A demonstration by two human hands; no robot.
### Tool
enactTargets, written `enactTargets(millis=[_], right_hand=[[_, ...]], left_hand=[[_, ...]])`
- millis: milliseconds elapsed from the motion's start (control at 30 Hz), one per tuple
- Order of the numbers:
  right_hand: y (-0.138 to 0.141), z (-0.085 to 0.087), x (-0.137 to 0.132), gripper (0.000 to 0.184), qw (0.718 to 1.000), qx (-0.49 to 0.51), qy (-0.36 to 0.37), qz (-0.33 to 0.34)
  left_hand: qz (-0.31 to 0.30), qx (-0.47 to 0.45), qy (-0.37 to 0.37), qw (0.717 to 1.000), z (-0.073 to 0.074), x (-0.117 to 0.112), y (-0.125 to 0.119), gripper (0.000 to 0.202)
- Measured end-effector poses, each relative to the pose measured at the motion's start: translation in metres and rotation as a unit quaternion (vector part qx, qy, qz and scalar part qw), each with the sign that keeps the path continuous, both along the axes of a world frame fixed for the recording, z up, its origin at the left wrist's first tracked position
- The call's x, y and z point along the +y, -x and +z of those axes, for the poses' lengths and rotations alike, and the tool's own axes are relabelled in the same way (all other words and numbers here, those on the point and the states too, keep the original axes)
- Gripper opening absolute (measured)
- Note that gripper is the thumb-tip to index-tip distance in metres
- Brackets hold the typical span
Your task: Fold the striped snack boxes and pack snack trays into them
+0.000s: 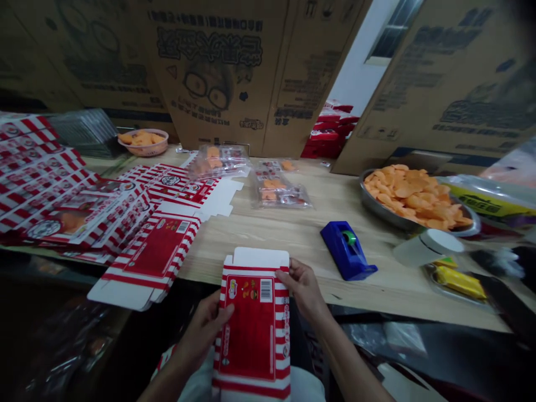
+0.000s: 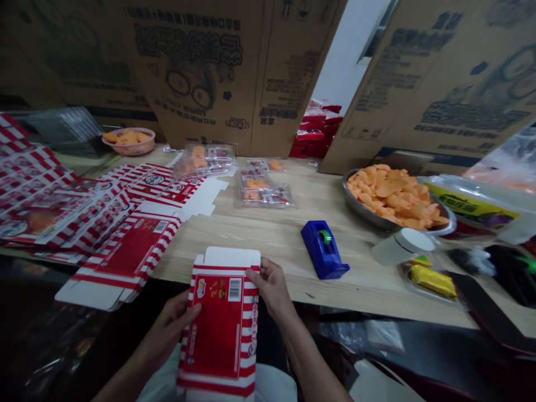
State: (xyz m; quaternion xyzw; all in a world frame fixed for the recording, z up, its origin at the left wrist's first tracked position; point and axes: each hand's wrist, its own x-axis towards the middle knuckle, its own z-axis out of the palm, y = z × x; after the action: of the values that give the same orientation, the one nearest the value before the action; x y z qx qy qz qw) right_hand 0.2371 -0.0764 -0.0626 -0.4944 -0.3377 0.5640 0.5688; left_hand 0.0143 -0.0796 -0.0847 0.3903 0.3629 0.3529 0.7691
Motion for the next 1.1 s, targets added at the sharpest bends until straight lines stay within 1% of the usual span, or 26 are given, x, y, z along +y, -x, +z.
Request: enactTargets(millis=[67,100,167,233,333,400,467,533,600,733,800,833,867,900,933,967,1033,1100], right_hand=[[0.005,-0.003,-0.006,0.034,1.000,-0.015,-0.005,-0.014],[0.007,-0.004,-0.009,0.038,0.999,-0.031,-0.016,-0.029],[0.008,-0.006,-0.014,0.043,0.995,-0.076,-0.045,-0.050],[0.006,-0.010,-0.018,0.043,0.988,-0.128,-0.061,-0.054],[-0.001,-0.016,-0.022,0.036,0.974,-0.208,-0.069,-0.050],[-0.005,-0.020,-0.023,0.028,0.961,-0.256,-0.091,-0.060],[-0.007,-0.024,-0.024,0.020,0.948,-0.286,-0.118,-0.071],[-0.008,-0.028,-0.025,0.015,0.943,-0.297,-0.136,-0.071],[-0.008,-0.031,-0.025,0.012,0.941,-0.300,-0.144,-0.067],[-0.005,-0.030,-0.029,0.013,0.942,-0.303,-0.134,-0.054],[0.000,-0.027,-0.031,0.011,0.951,-0.278,-0.117,-0.065],[0.002,-0.026,-0.032,0.009,0.959,-0.253,-0.106,-0.073],[0.004,-0.024,-0.032,0.013,0.966,-0.226,-0.094,-0.079],[0.005,-0.022,-0.032,0.021,0.973,-0.203,-0.082,-0.075],[0.005,-0.020,-0.031,0.028,0.977,-0.190,-0.072,-0.059],[0.004,-0.019,-0.029,0.030,0.980,-0.187,-0.066,-0.033],[0.001,-0.017,-0.026,0.023,0.977,-0.200,-0.067,0.019],[-0.003,-0.016,-0.023,0.017,0.971,-0.220,-0.077,0.042]], left_hand=[[0.067,0.000,-0.053,0.996,0.002,0.007,-0.003,0.049],[0.091,-0.006,-0.076,0.993,0.003,0.011,-0.005,0.053],[0.107,-0.026,-0.099,0.989,0.004,0.020,-0.008,0.058],[0.099,-0.044,-0.093,0.990,0.004,0.027,-0.010,0.057],[0.093,-0.040,-0.062,0.993,0.002,0.033,-0.011,0.050],[0.108,-0.020,-0.045,0.993,0.000,0.033,-0.011,0.038],[0.122,0.003,-0.044,0.992,-0.001,0.033,-0.012,0.022],[0.119,0.016,-0.054,0.991,-0.002,0.033,-0.014,0.016],[0.114,0.027,-0.067,0.991,-0.002,0.033,-0.016,0.014],[0.155,0.072,-0.095,0.981,-0.003,0.035,-0.017,0.012],[0.162,0.092,-0.106,0.977,-0.002,0.037,-0.016,0.012],[0.162,0.095,-0.112,0.976,-0.002,0.038,-0.014,0.012],[0.162,0.093,-0.118,0.975,-0.001,0.039,-0.012,0.013],[0.158,0.090,-0.126,0.975,0.000,0.040,-0.010,0.017],[0.144,0.087,-0.133,0.977,0.001,0.041,-0.008,0.023],[0.121,0.087,-0.139,0.979,0.002,0.042,-0.006,0.028],[0.069,0.098,-0.155,0.981,0.002,0.045,-0.003,0.024],[0.044,0.128,-0.192,0.972,0.001,0.048,-0.001,0.011]])
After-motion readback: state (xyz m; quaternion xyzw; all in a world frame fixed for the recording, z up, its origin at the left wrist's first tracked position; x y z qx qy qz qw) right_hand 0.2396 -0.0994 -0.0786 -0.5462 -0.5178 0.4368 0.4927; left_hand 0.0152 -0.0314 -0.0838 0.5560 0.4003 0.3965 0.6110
